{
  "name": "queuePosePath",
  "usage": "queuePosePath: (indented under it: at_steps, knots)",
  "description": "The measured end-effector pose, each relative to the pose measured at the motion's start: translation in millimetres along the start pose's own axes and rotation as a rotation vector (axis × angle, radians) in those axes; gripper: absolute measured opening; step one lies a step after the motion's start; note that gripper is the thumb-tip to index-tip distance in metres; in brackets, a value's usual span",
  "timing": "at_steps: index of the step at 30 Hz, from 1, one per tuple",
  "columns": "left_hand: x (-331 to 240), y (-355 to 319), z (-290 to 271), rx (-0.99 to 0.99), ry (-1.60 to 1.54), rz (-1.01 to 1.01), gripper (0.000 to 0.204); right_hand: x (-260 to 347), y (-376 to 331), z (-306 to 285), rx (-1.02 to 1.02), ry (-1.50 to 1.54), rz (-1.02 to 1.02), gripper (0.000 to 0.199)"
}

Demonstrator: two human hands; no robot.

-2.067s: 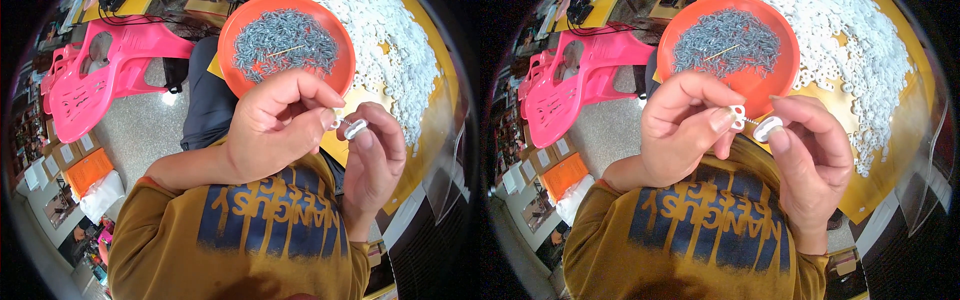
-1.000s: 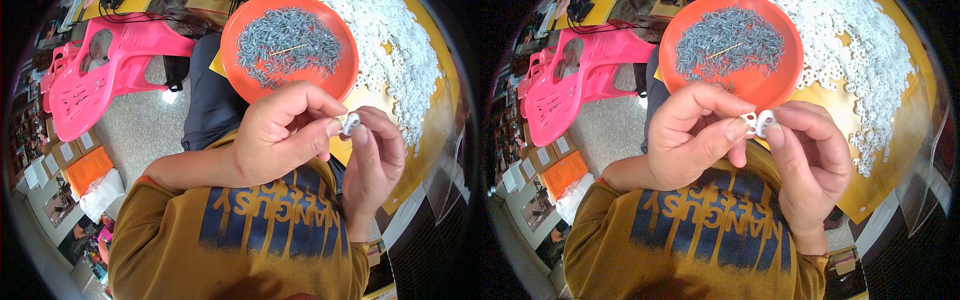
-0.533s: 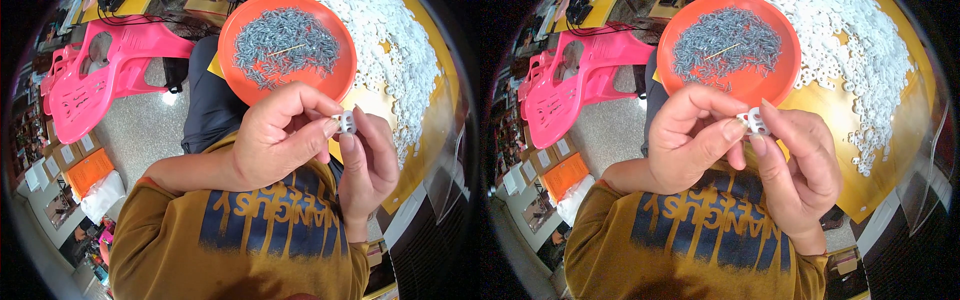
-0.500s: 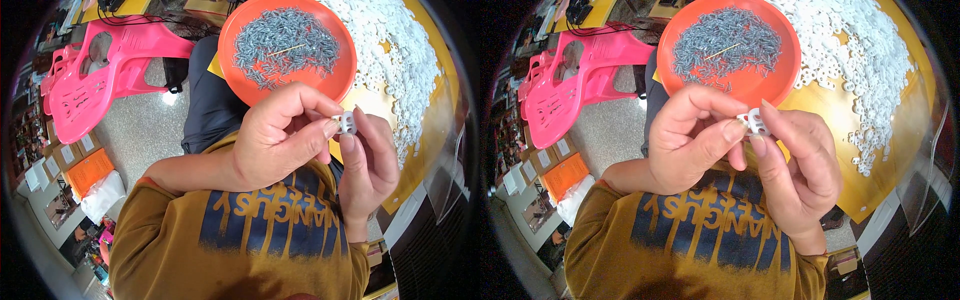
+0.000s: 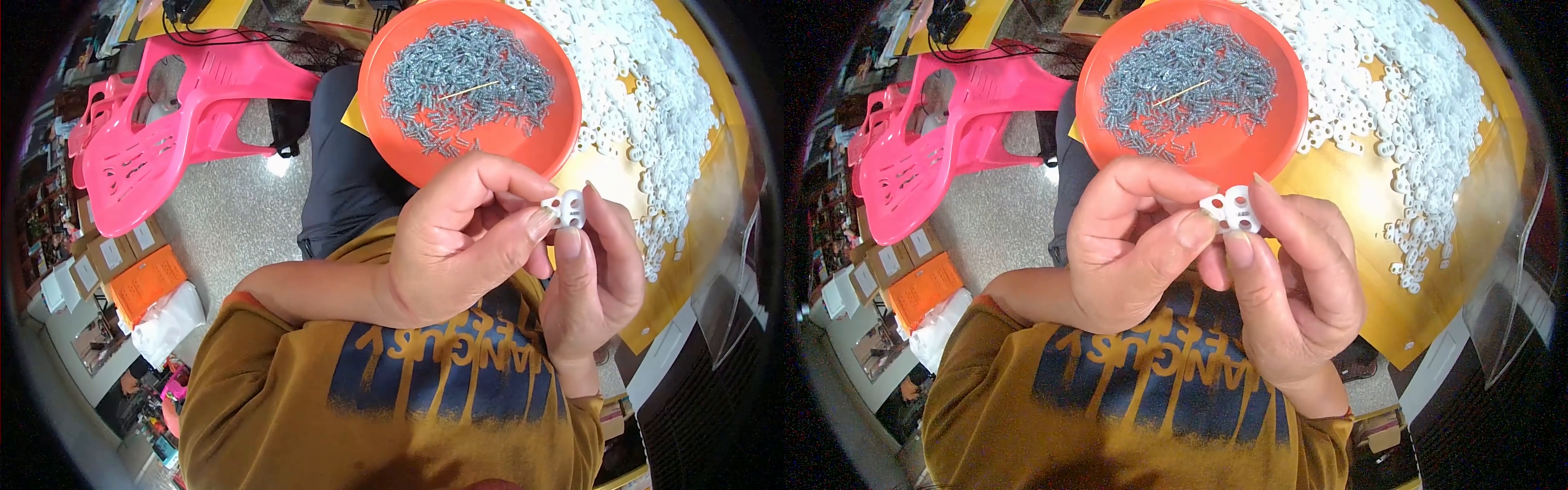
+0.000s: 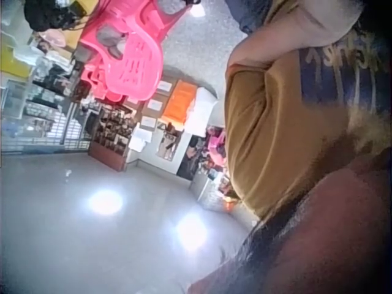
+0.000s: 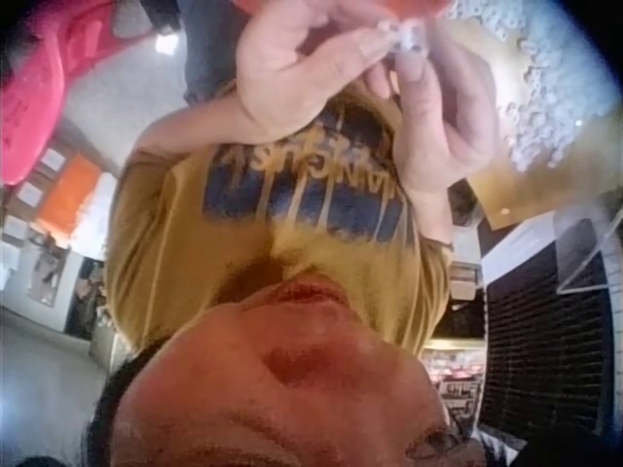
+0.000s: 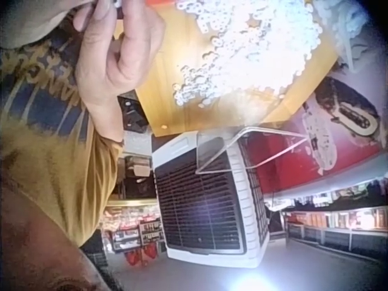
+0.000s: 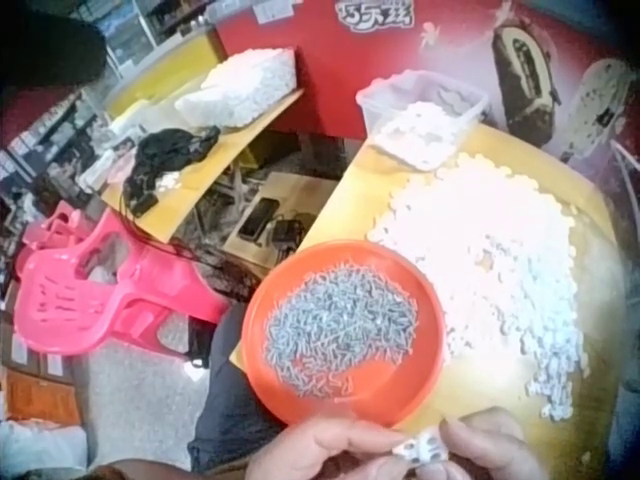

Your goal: The recorder is manually assembling small white plastic components by inserting thin metal pins into them.

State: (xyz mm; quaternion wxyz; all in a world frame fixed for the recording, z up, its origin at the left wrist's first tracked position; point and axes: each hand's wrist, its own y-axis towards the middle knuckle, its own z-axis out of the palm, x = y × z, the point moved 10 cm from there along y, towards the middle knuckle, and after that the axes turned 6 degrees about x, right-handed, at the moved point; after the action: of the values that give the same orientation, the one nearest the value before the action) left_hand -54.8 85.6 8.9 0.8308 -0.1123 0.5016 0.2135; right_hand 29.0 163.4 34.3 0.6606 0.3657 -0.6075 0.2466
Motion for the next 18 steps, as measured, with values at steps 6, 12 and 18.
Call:
queuePosePath:
  at_steps: [6, 12, 18]
  knots:
    - [2.6, 3.9, 1.2, 0.026, -0.021, -0.074, 0.02, 4.5, 5.1, 2.7, 0.062, -0.101, -0.048, 0.03]
    - [4.2, 7.2, 1.8, 0.123, -0.035, -0.088, 0.025, -6.4, 7.7, 1.4, 0.037, 0.106, 0.137, 0.027]
    - [5.1, 6.2, 5.4, 0.275, 0.04, -0.206, 0.04, -4.1, 10.3, 4.3, 0.143, 0.078, 0.078, 0.027]
